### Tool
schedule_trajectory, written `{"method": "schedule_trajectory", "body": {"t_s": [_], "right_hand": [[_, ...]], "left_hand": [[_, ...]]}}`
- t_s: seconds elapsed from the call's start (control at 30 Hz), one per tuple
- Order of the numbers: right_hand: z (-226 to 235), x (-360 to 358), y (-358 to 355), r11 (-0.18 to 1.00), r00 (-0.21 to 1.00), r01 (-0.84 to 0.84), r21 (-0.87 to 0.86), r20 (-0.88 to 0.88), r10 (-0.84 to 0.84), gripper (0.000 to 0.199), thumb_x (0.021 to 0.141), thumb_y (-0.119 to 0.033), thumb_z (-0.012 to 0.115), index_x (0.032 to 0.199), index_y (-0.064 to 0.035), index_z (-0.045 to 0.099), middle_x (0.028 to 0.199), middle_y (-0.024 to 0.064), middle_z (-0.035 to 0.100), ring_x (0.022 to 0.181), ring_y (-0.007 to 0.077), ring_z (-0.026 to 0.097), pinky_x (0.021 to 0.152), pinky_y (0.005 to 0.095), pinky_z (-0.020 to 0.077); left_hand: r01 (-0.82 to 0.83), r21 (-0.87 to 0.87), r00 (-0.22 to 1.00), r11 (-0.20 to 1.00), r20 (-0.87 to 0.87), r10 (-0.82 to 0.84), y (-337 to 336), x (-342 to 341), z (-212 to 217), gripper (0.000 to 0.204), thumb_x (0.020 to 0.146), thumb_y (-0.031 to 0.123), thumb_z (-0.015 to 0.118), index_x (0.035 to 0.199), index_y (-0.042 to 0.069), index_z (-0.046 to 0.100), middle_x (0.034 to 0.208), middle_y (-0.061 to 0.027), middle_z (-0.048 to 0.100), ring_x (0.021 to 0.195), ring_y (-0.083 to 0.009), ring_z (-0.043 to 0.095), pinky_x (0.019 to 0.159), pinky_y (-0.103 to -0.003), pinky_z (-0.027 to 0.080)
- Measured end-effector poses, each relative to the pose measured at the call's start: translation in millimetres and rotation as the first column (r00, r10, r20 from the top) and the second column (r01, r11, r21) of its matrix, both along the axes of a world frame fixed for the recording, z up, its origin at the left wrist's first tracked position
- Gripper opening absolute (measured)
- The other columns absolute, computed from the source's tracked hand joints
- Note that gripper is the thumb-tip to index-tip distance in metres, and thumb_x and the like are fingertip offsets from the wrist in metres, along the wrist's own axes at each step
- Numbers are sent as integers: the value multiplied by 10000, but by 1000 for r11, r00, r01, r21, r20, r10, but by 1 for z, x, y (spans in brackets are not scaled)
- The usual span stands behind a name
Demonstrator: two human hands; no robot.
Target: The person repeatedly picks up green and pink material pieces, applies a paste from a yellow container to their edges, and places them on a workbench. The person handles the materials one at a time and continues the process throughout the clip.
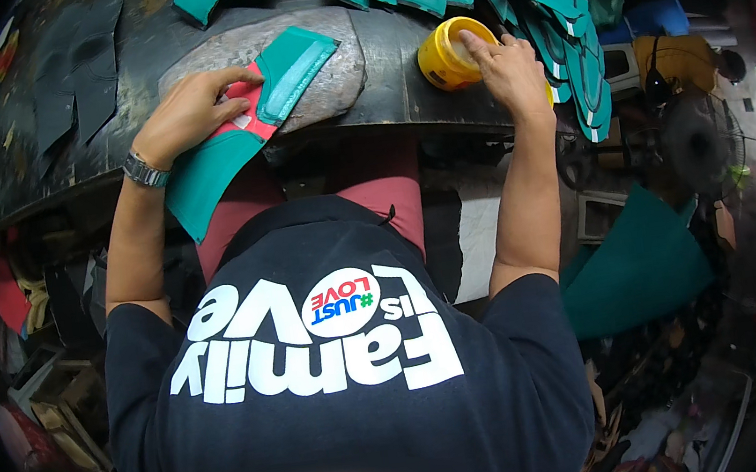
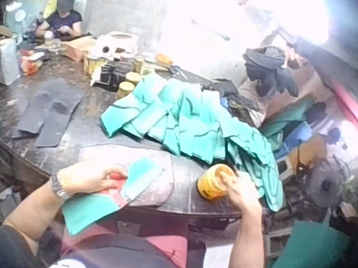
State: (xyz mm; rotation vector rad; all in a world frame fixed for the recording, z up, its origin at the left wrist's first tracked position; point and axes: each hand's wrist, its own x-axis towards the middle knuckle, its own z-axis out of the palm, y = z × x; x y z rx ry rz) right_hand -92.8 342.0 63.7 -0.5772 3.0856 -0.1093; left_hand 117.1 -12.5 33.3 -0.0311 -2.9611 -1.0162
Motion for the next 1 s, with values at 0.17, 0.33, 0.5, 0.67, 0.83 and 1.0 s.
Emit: {"method": "schedule_trajectory", "body": {"t_s": [0.17,0.33,0.5,0.67,0.83,1.0], "right_hand": [[11,2,-2,988,994,66,-140,-72,-77,718,943,-725,386,1090,-135,767,1287,225,613,1238,366,550,989,485,444],[30,36,-17,972,975,220,78,-36,-218,729,953,-698,403,1040,-65,754,1213,251,632,1088,401,627,904,467,485],[23,66,-47,981,892,-128,146,450,49,681,986,-635,398,1024,-51,746,1184,260,640,1095,395,623,887,425,495],[-62,83,-113,708,886,-367,-603,5,463,588,1004,-585,416,1245,-115,675,1433,247,490,1406,415,348,1123,557,269],[-89,88,-135,870,905,-425,-251,-130,405,706,982,-637,396,1482,-142,457,1608,196,262,1515,423,80,1128,721,47],[-84,104,-145,884,887,-454,-116,-159,434,934,934,-708,405,1486,45,368,1586,228,298,1517,387,133,1161,673,49]], "left_hand": [[29,19,999,999,-20,-29,2,2,-2,354,852,170,704,1196,86,691,1007,-213,709,906,-363,679,812,-413,520],[41,8,998,999,-44,-41,3,8,-6,348,854,172,717,1186,70,695,969,-208,713,873,-350,690,786,-393,522],[27,15,998,1000,-50,-26,4,8,-6,340,855,176,716,1177,68,700,973,-211,714,877,-355,693,794,-400,524],[-27,23,999,999,-23,28,8,10,-6,319,816,178,712,1119,81,724,978,-204,717,920,-387,680,836,-445,529],[-36,20,998,999,-42,37,8,12,-10,322,816,182,714,1124,87,726,973,-202,718,910,-386,683,827,-450,535],[-32,44,997,998,-64,35,7,11,-15,313,820,185,715,1119,95,728,958,-202,717,898,-386,684,813,-452,538]]}}
